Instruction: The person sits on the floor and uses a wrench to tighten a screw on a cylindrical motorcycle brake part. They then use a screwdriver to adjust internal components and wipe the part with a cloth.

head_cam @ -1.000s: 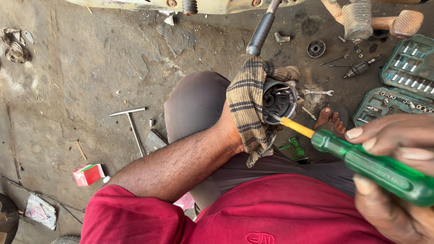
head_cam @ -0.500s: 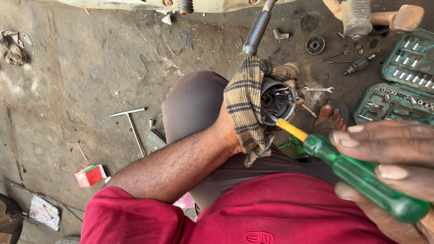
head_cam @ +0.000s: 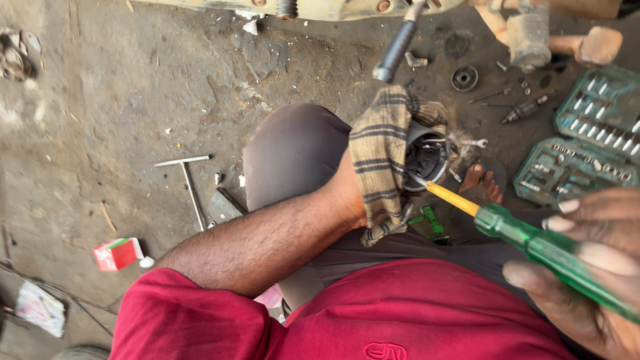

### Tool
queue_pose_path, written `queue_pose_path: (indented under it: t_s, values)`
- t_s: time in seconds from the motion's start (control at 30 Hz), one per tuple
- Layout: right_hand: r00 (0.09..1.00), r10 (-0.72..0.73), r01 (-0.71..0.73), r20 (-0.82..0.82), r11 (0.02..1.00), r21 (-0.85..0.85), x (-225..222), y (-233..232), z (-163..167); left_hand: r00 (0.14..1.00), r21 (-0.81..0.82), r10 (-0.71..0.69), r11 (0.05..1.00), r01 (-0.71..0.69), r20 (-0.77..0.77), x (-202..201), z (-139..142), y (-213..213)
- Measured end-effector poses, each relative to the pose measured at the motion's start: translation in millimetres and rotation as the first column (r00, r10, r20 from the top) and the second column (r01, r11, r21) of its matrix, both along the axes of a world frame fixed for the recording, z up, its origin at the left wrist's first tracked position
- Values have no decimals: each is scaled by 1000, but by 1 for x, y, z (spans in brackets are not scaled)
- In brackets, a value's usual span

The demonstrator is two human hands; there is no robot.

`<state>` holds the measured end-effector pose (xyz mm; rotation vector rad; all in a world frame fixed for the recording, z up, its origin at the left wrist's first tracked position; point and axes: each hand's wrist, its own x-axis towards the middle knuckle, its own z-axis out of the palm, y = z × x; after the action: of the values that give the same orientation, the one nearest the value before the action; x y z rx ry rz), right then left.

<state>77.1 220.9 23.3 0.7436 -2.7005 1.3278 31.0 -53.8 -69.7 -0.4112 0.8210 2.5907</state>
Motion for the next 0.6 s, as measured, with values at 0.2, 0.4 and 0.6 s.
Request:
queue_pose_path:
  t_s: [0.2, 0.4, 0.6]
  values:
    - [955, -161, 142, 250, 986, 90, 20, 6, 1, 973, 118, 218, 967, -225, 68, 9, -44, 11]
    - [970, -72, -8, 231, 946, 325, 4, -13, 21, 965, 294, 252, 930, -219, -79, 14, -75, 10]
    - [854, -280, 129, 438, 931, 343, 16, -20, 31, 948, -224, -61, 975, -11, -311, 19, -75, 6]
